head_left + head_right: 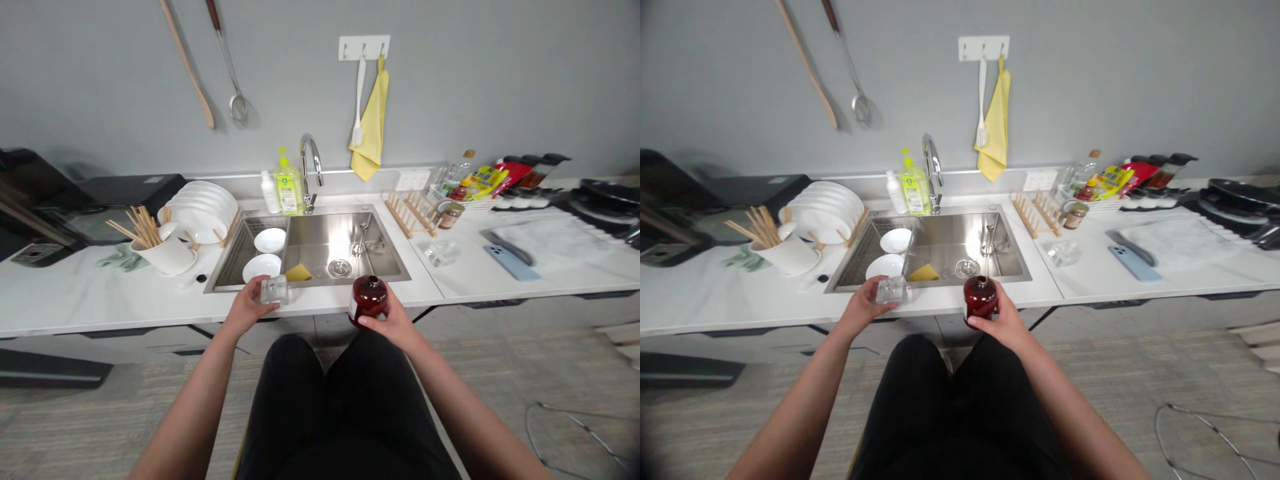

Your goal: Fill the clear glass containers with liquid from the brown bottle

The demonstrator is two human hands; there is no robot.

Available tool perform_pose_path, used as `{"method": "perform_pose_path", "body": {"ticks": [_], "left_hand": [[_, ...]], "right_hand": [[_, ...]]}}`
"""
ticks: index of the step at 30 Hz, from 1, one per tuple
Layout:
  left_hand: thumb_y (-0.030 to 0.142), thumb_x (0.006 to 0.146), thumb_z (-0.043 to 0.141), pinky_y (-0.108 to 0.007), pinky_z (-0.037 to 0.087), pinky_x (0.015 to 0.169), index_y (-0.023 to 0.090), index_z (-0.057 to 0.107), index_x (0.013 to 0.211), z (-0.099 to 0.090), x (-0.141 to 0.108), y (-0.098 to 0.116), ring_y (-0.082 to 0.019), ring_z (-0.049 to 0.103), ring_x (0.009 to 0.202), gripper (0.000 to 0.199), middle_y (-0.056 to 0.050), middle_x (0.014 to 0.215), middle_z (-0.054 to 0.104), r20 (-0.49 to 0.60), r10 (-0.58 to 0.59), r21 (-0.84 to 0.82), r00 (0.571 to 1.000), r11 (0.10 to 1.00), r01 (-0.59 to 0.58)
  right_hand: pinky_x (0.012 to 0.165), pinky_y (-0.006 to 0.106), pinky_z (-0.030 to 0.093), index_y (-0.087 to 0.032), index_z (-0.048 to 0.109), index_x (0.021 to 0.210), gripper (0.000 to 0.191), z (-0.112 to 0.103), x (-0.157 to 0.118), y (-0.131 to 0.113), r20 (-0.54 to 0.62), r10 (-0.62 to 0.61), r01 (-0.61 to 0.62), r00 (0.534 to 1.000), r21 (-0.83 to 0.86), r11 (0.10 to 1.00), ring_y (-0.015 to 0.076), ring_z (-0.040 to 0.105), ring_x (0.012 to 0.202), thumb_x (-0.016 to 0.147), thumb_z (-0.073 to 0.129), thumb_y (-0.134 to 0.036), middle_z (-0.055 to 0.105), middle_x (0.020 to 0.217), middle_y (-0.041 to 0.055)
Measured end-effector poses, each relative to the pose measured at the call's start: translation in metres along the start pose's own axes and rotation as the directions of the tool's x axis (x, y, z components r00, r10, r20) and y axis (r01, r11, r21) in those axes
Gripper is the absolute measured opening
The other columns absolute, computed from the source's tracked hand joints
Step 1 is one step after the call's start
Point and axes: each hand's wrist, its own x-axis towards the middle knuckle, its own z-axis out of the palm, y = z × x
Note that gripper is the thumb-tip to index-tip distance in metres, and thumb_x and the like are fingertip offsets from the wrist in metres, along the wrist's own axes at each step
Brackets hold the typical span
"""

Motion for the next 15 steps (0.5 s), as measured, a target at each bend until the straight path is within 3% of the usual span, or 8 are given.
{"method": "perform_pose_path", "body": {"ticks": [3, 8, 12, 15], "left_hand": [[0.047, 0.063, 0.109, -0.053, 0.062, 0.112, 0.022, 0.067, 0.138, 0.001, 0.014, 0.022, -0.033, 0.078, 0.121, 0.090, -0.013, 0.133, 0.079, -0.030, 0.049, -0.118, 0.998, 0.992, -0.052], [0.046, 0.065, 0.111, -0.052, 0.067, 0.105, 0.022, 0.067, 0.143, 0.002, 0.063, 0.063, -0.035, 0.079, 0.120, 0.092, -0.014, 0.135, 0.079, -0.025, 0.164, -0.202, 0.986, 0.965, -0.165], [0.041, 0.062, 0.112, -0.050, 0.067, 0.107, 0.023, 0.062, 0.147, 0.010, 0.113, 0.083, -0.034, 0.078, 0.124, 0.100, -0.013, 0.138, 0.078, -0.014, 0.247, -0.257, 0.969, 0.936, -0.242], [0.042, 0.063, 0.112, -0.049, 0.067, 0.106, 0.023, 0.062, 0.139, 0.024, 0.147, 0.083, -0.031, 0.078, 0.122, 0.092, -0.011, 0.135, 0.079, -0.004, 0.286, -0.272, 0.958, 0.922, -0.276]], "right_hand": [[0.132, 0.068, 0.045, -0.026, 0.055, 0.161, 0.109, -0.022, 0.037, -0.006, -0.041, -0.043, 0.041, 0.998, -0.038, 0.998, 0.0455, 0.066, 0.148, 0.072, 0.104, -0.066, 0.071, 0.155, 0.0177], [0.129, 0.067, 0.048, -0.023, 0.056, 0.160, 0.107, -0.051, 0.130, -0.023, -0.028, -0.155, 0.151, 0.988, -0.113, 0.982, 0.0458, 0.066, 0.145, 0.074, 0.104, -0.066, 0.069, 0.154, 0.0190], [0.131, 0.065, 0.048, -0.024, 0.050, 0.164, 0.119, -0.049, 0.199, -0.016, -0.049, -0.221, 0.217, 0.974, -0.075, 0.973, 0.0446, 0.064, 0.146, 0.069, 0.105, -0.069, 0.065, 0.158, 0.0187], [0.130, 0.063, 0.050, -0.023, 0.052, 0.161, 0.114, -0.034, 0.229, 0.002, 0.003, -0.213, 0.213, 0.977, -0.037, 0.976, 0.0432, 0.066, 0.144, 0.070, 0.106, -0.067, 0.067, 0.155, 0.0183]]}}
